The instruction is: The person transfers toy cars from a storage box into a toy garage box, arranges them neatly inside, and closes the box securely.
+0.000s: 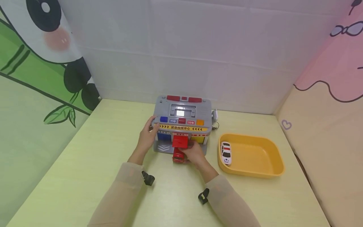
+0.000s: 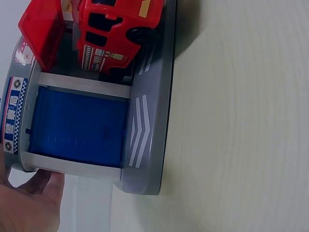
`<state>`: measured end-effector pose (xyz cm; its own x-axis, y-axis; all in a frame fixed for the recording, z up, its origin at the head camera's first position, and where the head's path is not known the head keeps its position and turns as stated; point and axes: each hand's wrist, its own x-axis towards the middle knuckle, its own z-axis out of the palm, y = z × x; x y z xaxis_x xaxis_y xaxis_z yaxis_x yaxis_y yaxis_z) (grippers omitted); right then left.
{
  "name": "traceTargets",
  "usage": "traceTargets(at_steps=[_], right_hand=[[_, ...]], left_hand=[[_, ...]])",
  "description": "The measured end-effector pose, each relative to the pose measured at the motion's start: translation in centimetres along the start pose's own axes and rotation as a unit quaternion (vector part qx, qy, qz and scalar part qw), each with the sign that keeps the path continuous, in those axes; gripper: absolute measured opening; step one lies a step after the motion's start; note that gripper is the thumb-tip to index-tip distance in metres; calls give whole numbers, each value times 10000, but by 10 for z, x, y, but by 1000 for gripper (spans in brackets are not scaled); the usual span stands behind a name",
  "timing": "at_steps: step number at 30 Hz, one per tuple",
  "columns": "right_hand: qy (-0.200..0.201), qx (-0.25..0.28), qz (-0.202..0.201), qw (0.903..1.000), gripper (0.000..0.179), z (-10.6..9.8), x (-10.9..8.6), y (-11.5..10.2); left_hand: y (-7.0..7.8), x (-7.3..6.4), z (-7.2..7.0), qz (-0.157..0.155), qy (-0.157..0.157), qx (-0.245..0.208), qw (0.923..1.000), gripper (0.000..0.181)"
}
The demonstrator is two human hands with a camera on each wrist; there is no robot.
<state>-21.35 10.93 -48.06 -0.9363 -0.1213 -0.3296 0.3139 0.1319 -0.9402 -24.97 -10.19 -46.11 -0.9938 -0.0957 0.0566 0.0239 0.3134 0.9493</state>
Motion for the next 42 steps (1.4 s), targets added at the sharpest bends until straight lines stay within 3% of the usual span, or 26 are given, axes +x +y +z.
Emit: traceTargets(at_steps=[7,18,33,42], right_hand=[[77,-35,72,9999,57,-3,5,1],[-299,348,464,9979,60,-7,4,-3],[-512,1237,-118,9909,54,-11,2,-2],[-148,629,-64,9979,36,-11,-1,2]], left_hand=[[-1,1,0,42,-43,-18,10000,46],[-1,0,0,-8,-14,-13,10000,45],[0,1,-2,11,11,4,10000,47],[0,0,-1,-37,-9,-34,10000,48]])
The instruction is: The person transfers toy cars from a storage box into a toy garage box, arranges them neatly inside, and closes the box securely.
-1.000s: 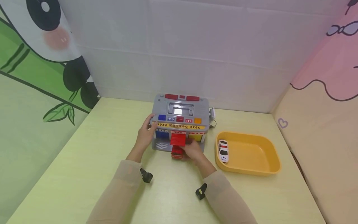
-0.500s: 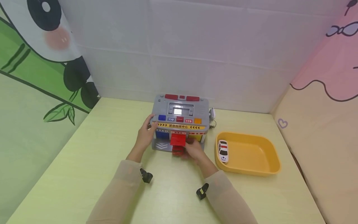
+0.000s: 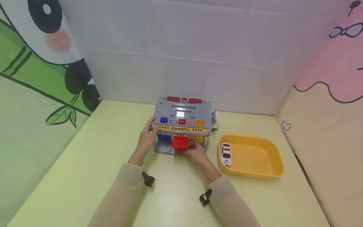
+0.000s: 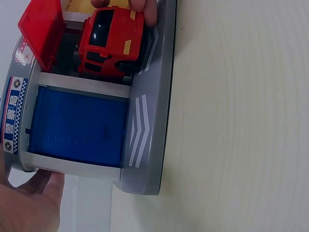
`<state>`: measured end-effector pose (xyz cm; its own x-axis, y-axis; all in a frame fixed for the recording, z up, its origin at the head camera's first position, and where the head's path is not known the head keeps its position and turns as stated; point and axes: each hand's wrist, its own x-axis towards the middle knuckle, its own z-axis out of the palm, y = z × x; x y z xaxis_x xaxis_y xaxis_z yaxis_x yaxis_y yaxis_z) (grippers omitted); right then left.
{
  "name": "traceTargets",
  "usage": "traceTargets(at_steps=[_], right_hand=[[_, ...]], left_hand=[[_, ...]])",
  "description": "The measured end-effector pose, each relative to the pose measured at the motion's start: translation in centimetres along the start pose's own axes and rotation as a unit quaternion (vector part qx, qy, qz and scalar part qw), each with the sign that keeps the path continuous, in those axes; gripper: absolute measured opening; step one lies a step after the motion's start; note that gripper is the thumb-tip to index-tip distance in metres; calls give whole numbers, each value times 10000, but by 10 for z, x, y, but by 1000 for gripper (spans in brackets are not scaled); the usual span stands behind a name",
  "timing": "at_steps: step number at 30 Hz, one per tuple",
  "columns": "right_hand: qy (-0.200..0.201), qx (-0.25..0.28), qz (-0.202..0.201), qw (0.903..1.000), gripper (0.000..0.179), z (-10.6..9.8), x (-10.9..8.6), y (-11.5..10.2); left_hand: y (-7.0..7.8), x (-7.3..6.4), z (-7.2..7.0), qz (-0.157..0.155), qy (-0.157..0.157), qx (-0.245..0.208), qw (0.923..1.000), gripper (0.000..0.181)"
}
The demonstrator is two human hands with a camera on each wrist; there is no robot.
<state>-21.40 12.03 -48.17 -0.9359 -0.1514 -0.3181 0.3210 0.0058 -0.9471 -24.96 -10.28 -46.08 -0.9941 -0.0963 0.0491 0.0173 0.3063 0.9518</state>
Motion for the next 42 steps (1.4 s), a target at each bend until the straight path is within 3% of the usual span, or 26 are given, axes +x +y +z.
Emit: traceTargets(at_steps=[7,14,28,31,34,38,42], right_hand=[[66,-173,-100,9998,28,1,-1,5],[177,-185,-368,9990,34,4,-1,7],[-173,-577,-147,9981,50,-1,-2,6],[73,-585,-218,9980,45,-3,-4,5],[606,-910,-407,9932,37,-5,-8,2],[1245,-1613,-765,9760,32,-6,-13,-4],[1514,-1963,-1181,9616,28,-7,-16,-7]], left_hand=[[1,-1,0,-53,17,22,10000,47],[-1,0,0,-28,43,50,10000,47],[0,-1,0,-70,43,28,10000,48],[0,-2,0,-76,20,27,10000,47],[0,-1,1,-71,-3,0,10000,47],[0,-1,1,-66,23,13,10000,47],[1,-1,0,-48,10,52,10000,46]])
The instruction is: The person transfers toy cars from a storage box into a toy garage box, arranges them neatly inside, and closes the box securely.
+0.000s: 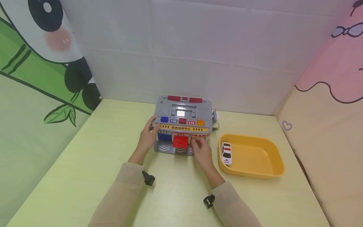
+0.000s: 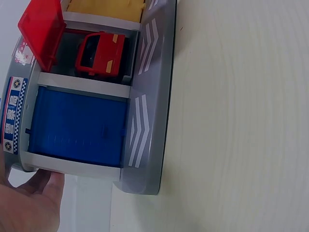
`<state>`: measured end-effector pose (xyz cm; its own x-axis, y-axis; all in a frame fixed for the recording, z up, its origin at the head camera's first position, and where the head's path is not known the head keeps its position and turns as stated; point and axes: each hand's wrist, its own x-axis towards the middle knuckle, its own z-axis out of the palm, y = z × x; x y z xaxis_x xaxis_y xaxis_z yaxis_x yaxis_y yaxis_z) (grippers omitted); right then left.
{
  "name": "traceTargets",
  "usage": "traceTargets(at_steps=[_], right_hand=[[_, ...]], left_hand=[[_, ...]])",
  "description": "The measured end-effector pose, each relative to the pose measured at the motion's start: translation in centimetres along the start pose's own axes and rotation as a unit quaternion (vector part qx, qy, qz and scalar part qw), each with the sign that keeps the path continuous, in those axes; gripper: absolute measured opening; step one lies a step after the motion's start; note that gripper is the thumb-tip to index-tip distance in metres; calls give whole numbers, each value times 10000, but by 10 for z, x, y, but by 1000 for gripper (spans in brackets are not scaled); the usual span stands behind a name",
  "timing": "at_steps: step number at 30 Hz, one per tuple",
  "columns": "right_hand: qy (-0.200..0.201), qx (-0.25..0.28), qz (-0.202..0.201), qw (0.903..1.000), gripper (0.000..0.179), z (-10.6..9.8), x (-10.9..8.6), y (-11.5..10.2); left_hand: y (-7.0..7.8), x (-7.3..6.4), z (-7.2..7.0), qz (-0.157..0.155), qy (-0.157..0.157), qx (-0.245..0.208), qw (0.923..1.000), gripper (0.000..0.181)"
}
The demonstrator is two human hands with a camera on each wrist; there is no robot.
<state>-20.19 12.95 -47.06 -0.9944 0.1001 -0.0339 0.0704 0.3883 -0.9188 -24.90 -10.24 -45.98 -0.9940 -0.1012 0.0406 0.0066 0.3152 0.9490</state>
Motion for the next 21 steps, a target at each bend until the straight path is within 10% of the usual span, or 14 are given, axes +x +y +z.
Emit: traceTargets(at_steps=[10,21], right_hand=[[643,-1078,-1121,9857,44,4,-12,-6],[934,-2874,-2610,9168,63,8,-9,-19]], left_hand=[[-1,-3,-3,-45,-41,27,10000,47],[-1,-7,-9,-4,-96,21,10000,48]])
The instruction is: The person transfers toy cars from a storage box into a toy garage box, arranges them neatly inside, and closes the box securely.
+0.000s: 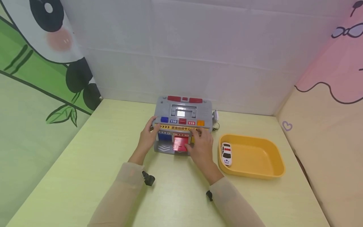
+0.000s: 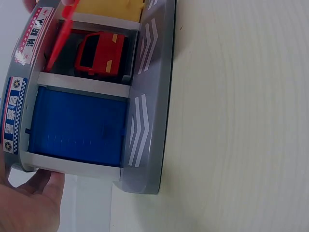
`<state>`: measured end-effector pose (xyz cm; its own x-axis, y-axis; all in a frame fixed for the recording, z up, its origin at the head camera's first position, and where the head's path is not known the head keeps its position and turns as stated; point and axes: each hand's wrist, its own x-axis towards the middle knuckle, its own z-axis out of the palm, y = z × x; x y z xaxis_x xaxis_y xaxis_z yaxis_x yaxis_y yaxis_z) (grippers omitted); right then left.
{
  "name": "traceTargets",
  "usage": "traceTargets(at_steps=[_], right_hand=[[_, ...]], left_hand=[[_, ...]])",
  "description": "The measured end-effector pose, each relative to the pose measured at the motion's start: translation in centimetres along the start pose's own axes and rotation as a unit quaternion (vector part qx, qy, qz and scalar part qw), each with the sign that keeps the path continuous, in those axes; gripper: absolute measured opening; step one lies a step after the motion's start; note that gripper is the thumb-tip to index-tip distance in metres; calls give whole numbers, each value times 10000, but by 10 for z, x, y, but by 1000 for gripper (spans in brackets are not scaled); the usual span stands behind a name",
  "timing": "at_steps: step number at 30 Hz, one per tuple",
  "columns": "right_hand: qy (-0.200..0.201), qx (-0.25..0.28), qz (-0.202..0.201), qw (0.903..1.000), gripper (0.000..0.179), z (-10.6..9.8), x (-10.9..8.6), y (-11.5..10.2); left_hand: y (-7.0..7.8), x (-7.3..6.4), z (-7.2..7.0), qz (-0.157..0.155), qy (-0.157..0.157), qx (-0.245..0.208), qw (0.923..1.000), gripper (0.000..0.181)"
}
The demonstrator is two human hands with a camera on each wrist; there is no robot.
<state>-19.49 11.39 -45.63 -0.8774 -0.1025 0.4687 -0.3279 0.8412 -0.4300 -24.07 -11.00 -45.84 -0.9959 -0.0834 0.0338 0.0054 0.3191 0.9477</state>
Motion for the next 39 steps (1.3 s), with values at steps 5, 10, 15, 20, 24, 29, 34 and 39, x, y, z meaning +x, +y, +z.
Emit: traceTargets(at_steps=[5,10,15,20,24,29,34,39], right_hand=[[-130,-435,-404,9982,70,9,4,2],[-40,-934,-502,9944,73,17,7,2],[137,-1458,-539,9878,72,25,10,1],[146,-1837,-444,9819,73,30,12,1],[174,-2005,-471,9784,75,32,14,1],[207,-2264,-540,9723,75,34,16,2],[238,-2475,-568,9669,77,38,18,3],[594,-2566,-810,9613,77,40,21,6]], left_hand=[[-1,0,1,-11,-5,-5,10000,48],[-1,0,1,-4,-17,-14,10000,48],[-2,0,1,-5,-11,-2,10000,49],[-3,0,1,22,0,-26,10000,48],[-2,0,2,18,-13,-63,10000,47],[-3,1,3,20,1,-36,10000,47],[-2,1,1,12,-49,-8,10000,48],[-1,3,1,31,-23,6,10000,45]])
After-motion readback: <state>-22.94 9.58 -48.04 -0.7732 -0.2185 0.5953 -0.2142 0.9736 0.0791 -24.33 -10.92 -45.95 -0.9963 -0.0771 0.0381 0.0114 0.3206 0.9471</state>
